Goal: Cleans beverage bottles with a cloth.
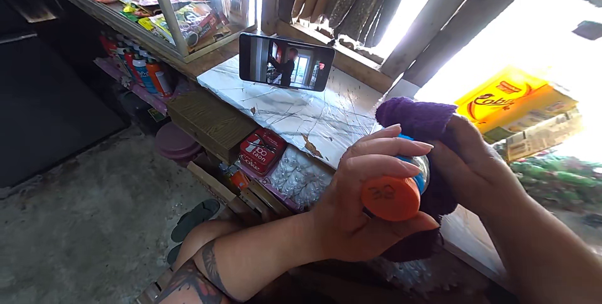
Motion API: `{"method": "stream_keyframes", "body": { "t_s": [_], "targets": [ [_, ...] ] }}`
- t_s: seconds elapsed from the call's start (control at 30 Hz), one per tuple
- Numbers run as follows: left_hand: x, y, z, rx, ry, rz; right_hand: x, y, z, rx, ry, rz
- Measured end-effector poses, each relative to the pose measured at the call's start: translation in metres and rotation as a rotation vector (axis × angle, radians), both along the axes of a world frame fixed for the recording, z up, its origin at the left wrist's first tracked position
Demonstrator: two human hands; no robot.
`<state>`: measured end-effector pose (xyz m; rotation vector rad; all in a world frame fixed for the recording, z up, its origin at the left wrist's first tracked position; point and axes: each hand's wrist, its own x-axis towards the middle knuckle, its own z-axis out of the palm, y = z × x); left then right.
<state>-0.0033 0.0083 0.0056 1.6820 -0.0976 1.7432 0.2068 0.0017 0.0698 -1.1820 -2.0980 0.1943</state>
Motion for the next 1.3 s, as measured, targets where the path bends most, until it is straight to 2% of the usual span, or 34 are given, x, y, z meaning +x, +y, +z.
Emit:
{"method": "stream_keyframes", "body": {
  "t_s": [0.13,0.23,0.47,0.8,1.1,1.3],
  "targets": [
    [0.001,-0.002,-0.001,0.043,0.012,0.000,0.001,0.001,0.000,0.026,0.019,0.181],
    [0.003,-0.004,-0.003,0.060,0.023,-0.008,0.004,0.003,0.000,-0.006,0.041,0.208],
    [0.004,-0.003,-0.005,0.092,0.038,-0.031,0.009,0.007,0.002,-0.091,0.019,0.039],
    [0.002,-0.002,-0.004,0.153,0.108,-0.028,0.014,0.013,0.006,-0.243,0.152,-0.106],
    [-0.002,0.000,0.001,0.145,0.137,-0.002,0.016,0.017,0.005,-0.186,0.090,-0.276],
    [-0.006,0.003,0.005,0.114,0.128,0.024,0.017,0.017,0.003,-0.112,0.048,-0.294]
  ]
}}
